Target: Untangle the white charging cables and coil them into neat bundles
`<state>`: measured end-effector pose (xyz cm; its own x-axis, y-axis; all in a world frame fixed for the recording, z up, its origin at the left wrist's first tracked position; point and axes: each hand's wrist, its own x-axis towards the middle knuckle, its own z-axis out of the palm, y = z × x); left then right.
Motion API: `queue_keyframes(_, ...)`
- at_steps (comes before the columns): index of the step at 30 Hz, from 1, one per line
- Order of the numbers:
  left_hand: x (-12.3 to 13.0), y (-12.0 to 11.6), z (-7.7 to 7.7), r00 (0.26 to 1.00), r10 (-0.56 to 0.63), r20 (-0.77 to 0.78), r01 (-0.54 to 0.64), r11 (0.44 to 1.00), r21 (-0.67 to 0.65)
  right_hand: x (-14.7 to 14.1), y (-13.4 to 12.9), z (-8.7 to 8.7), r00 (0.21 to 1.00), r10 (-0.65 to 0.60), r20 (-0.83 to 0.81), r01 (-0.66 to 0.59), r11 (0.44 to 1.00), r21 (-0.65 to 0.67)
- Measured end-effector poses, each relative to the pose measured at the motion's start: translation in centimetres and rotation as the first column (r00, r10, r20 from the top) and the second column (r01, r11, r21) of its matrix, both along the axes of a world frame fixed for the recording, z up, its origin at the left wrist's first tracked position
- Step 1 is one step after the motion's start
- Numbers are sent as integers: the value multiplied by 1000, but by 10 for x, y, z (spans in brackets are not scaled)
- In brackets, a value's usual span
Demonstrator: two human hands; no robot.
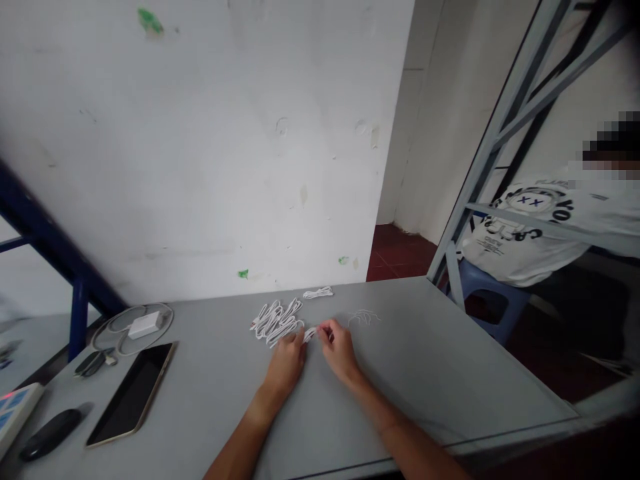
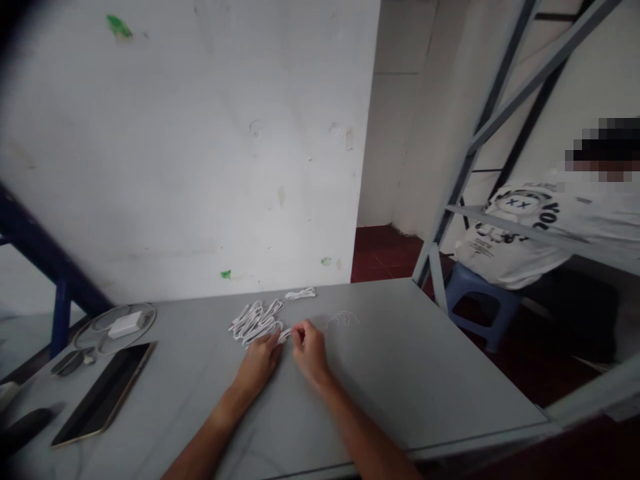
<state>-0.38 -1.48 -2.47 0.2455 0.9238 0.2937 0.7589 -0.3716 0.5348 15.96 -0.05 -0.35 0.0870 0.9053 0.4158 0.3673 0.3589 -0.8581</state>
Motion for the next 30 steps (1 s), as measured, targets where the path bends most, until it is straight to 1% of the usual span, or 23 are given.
queue_keyframes(1,0,0,-3,999,-12,-47,13,1000,5,2,5,-2,997,-57,-44,55,997,-52)
queue_keyframes(3,0,1,-7,992,-49,-119,51,999,17,10,15,-3,980,-187,-72,176,975,-137)
queue_keyframes(5,-1,2,-9,985,-79,-156,83,996,18,24,25,-2,952,-306,-24,297,938,-180)
queue_keyframes(7,-5,4,-8,981,-62,-182,64,998,5,42,32,1,927,-375,23,372,908,-192)
queue_keyframes(8,-7,6,-7,979,-32,-201,32,999,-2,53,34,3,911,-409,59,412,890,-196)
queue_keyframes(10,-11,9,-6,964,84,-252,-87,996,-2,72,36,4,873,-464,152,487,848,-208)
queue_keyframes(13,-15,12,-5,906,276,-319,-270,961,65,93,37,3,819,-505,271,565,790,-236)
queue_keyframes(15,-15,12,-5,872,346,-345,-323,938,125,97,37,1,784,-518,342,604,764,-228)
queue_keyframes(17,-13,11,-2,858,377,-350,-332,926,181,92,40,-1,730,-523,439,634,759,-149)
queue_keyframes(18,-12,10,0,861,380,-338,-325,922,209,87,42,-1,705,-512,490,625,775,-91)
queue_keyframes(19,-11,10,2,873,372,-315,-307,921,239,80,46,0,691,-481,539,589,808,-34)
queue_keyframes(20,-10,9,4,892,350,-286,-277,923,268,72,52,1,689,-431,583,525,851,9)
queue_keyframes(22,-9,9,9,935,274,-223,-198,930,311,55,64,5,710,-256,656,321,947,21)
queue_keyframes(23,-9,9,10,954,226,-198,-154,933,324,46,71,7,707,-167,687,228,974,2)
queue_keyframes(24,-10,8,12,968,182,-176,-115,936,333,38,79,9,704,-90,704,155,988,-28)
queue_keyframes(26,-11,8,14,984,112,-136,-57,935,351,25,92,13,708,11,706,73,993,-88)
queue_keyframes(28,-12,6,14,993,60,-105,-18,931,365,17,104,17,726,46,686,48,992,-117)
queue_keyframes(30,-14,3,14,995,0,-98,35,934,355,11,111,20,751,47,658,43,992,-121)
